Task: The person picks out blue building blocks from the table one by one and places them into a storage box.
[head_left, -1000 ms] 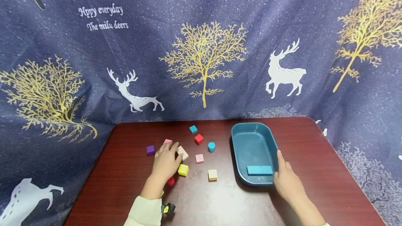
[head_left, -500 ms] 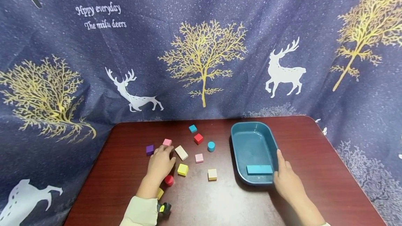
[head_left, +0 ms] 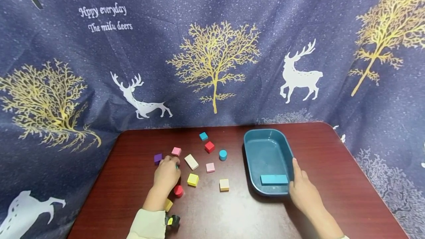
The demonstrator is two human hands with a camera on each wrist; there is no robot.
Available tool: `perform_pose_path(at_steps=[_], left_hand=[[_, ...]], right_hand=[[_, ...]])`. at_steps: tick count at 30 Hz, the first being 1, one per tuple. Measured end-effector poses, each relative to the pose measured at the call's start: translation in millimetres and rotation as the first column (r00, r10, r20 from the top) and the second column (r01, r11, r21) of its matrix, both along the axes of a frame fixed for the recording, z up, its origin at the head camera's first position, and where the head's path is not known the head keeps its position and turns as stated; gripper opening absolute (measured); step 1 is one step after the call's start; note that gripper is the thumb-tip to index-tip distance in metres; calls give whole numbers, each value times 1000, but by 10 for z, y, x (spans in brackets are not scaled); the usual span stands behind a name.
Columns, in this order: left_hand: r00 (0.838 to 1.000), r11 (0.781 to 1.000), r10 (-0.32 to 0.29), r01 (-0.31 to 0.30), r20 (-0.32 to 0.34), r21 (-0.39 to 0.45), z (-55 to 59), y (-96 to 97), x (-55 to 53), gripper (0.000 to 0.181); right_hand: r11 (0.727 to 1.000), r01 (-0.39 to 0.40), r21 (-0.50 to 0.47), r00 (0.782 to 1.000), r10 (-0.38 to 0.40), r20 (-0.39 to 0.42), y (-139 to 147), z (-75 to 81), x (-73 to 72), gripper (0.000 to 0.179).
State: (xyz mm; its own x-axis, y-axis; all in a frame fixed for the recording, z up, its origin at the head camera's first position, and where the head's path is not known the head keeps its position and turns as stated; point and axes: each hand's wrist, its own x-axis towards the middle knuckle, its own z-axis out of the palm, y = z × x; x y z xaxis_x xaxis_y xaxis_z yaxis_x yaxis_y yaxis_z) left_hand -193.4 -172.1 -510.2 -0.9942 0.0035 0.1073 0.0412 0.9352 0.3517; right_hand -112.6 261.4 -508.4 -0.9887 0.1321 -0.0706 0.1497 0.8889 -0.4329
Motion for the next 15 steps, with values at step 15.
perform_pose_path(at_steps=[15], left_hand=[[1000,1000,-9,9,-18,15,-17,-8,0,18]], right_hand=[[1000,-2,-3,1000,2,7,13,-18,-5,72]])
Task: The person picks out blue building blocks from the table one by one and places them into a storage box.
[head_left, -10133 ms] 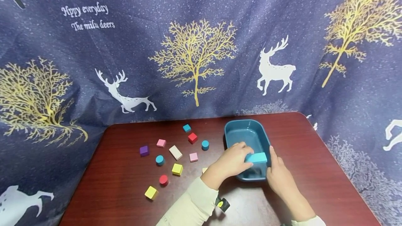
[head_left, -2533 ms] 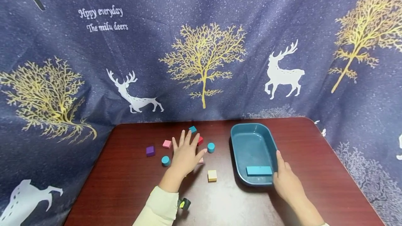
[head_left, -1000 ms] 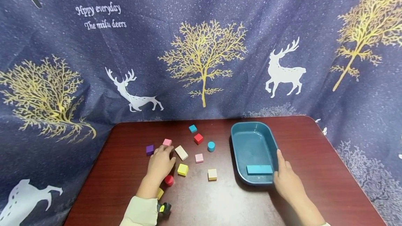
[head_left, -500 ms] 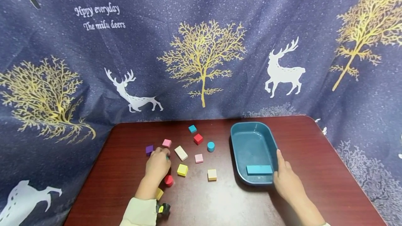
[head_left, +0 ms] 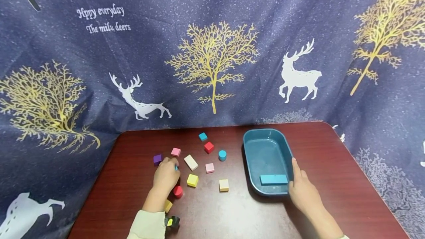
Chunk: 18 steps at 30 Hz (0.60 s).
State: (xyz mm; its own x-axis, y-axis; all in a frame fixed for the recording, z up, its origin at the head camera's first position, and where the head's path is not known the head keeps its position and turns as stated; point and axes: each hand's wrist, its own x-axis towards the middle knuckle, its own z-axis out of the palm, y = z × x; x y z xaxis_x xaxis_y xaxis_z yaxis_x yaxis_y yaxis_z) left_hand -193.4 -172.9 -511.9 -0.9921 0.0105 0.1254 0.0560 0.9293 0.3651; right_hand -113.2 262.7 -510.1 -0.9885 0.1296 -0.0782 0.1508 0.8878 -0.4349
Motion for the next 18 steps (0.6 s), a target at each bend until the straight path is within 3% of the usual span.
perform_pose_path(at_steps=[18], left_hand=[[1000,1000,-14,14,-19,4,23,19,17,16]], right_hand=[[1000,-2,-1,1000,2,-23,7,1,12,72]])
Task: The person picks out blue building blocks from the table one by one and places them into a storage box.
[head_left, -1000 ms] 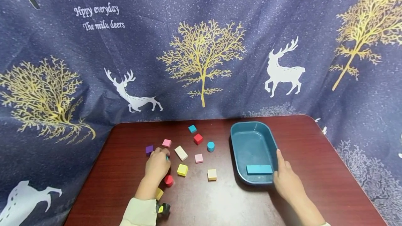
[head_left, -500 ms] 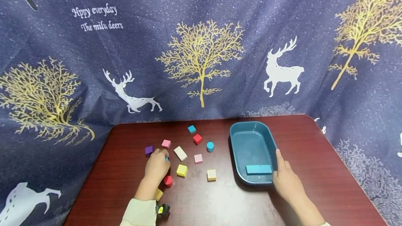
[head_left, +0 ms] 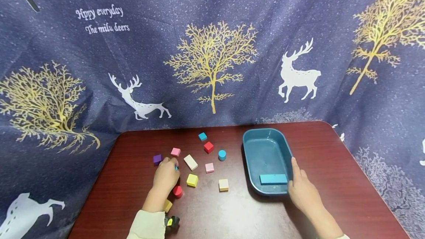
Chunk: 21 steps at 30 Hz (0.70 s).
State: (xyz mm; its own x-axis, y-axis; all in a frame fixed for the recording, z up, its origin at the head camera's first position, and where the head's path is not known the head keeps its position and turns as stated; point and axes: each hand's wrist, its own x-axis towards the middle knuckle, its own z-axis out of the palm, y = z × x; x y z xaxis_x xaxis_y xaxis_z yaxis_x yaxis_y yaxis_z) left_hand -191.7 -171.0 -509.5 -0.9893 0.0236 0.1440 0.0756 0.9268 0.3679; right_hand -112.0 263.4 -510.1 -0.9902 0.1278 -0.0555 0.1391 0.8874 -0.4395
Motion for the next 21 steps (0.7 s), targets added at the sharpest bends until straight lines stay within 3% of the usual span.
perform_pose_path(at_steps=[21], left_hand=[[1000,1000,1,-1,-12,-19,169,41,-6,14]], right_hand=[[1000,-3,3,1000,2,16,11,-16,-23,74]])
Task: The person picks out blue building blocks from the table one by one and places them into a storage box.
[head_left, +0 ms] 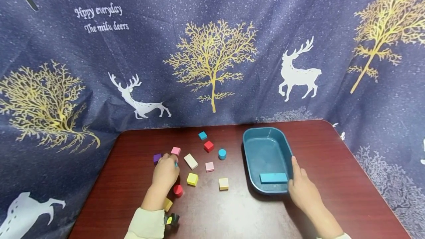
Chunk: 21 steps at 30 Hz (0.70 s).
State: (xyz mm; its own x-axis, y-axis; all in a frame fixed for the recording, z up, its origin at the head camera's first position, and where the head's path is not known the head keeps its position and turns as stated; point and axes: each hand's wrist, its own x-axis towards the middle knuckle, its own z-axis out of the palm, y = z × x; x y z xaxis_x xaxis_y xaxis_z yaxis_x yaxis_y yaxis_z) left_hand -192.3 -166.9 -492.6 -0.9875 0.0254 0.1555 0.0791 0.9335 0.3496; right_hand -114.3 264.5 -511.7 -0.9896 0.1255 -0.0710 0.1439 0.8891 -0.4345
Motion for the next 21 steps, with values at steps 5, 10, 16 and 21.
perform_pose_path(at_steps=[5,10,16,21], left_hand=[[999,1000,-12,12,-30,2,47,11,0,12],[998,1000,-26,26,-57,9,106,61,2,12],[998,999,-46,47,-39,17,200,143,12,13],[998,998,-60,61,-15,29,271,208,32,15]], right_hand=[[1000,7,4,1000,-7,22,-9,9,-6,74],[1000,8,4,1000,-8,17,-14,23,1,74],[1000,6,4,1000,-6,1,-19,41,12,73],[1000,5,4,1000,-5,4,-12,34,10,73]])
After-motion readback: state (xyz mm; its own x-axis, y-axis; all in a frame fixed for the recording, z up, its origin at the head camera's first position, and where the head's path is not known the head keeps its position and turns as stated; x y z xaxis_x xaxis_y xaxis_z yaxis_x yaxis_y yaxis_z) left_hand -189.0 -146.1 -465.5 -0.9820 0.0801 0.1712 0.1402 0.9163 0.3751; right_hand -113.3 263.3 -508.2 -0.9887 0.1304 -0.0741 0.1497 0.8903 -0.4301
